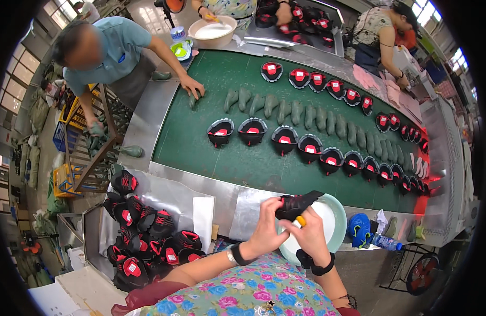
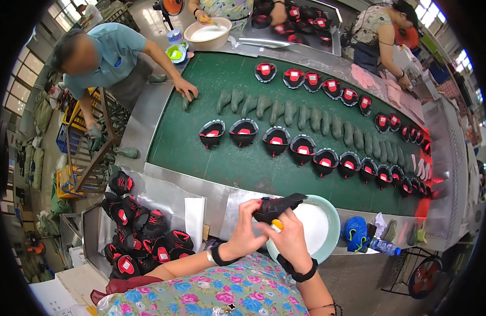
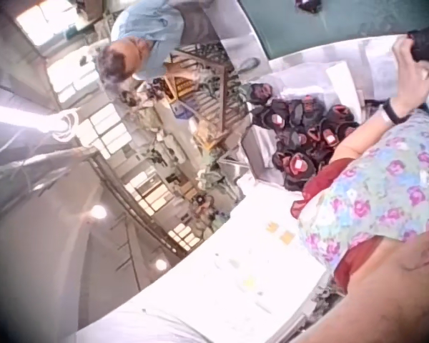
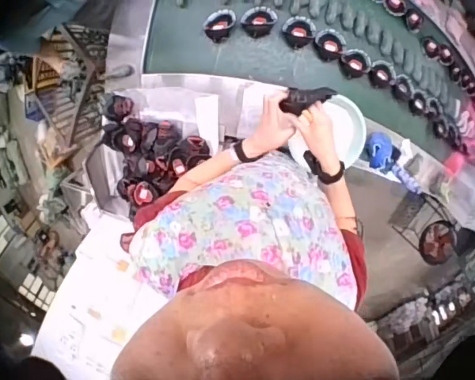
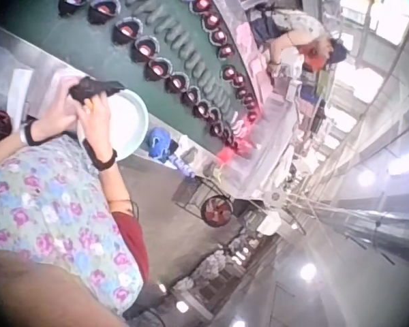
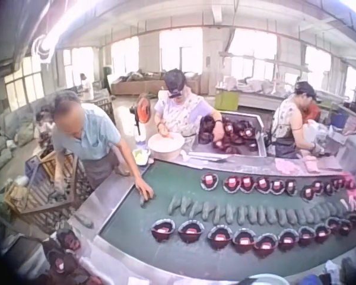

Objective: The person uses a yellow-handled brush to apply white paint to the red soles of black shoes. They pick up shoes from a pile, dip the brush into a bowl of white paint, and carefully coat the sole before placing the shoe on a green conveyor belt. The process is repeated for multiple shoes in a factory setting.

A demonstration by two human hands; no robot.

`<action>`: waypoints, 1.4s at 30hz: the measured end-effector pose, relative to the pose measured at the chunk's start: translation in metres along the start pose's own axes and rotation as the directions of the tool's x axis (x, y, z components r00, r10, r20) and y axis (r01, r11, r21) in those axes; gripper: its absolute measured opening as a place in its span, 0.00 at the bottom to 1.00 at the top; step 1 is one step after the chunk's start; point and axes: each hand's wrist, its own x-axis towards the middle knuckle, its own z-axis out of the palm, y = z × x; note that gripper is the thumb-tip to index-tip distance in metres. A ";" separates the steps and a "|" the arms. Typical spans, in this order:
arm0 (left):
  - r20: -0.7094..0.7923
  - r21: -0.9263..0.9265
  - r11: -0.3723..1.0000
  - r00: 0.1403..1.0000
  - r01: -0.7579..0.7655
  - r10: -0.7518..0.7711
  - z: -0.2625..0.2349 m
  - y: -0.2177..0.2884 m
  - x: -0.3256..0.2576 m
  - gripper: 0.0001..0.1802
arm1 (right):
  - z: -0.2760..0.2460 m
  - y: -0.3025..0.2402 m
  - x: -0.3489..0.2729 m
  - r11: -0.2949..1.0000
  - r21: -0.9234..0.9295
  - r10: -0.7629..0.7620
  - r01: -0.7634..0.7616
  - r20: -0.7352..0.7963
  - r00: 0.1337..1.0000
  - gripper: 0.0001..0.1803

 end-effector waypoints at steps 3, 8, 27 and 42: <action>0.254 -0.057 0.997 0.965 -0.047 0.060 -0.038 0.007 -0.010 0.35 | -0.026 0.001 -0.028 0.997 0.011 -0.072 0.073 -0.062 0.995 0.15; 0.585 -0.169 0.983 0.810 0.073 0.040 -0.051 0.037 -0.003 0.41 | -0.047 -0.011 -0.066 0.993 0.092 -0.093 0.072 0.248 0.964 0.15; 0.677 -0.154 0.373 0.372 0.915 -0.635 0.001 -0.005 -0.095 0.31 | -0.028 0.228 -0.175 0.897 0.065 0.414 -0.438 -0.470 0.779 0.11; 0.773 -0.239 0.211 0.317 0.948 -0.549 0.071 -0.031 -0.087 0.29 | -0.091 0.131 -0.162 0.905 0.392 0.295 -0.163 -0.305 0.905 0.10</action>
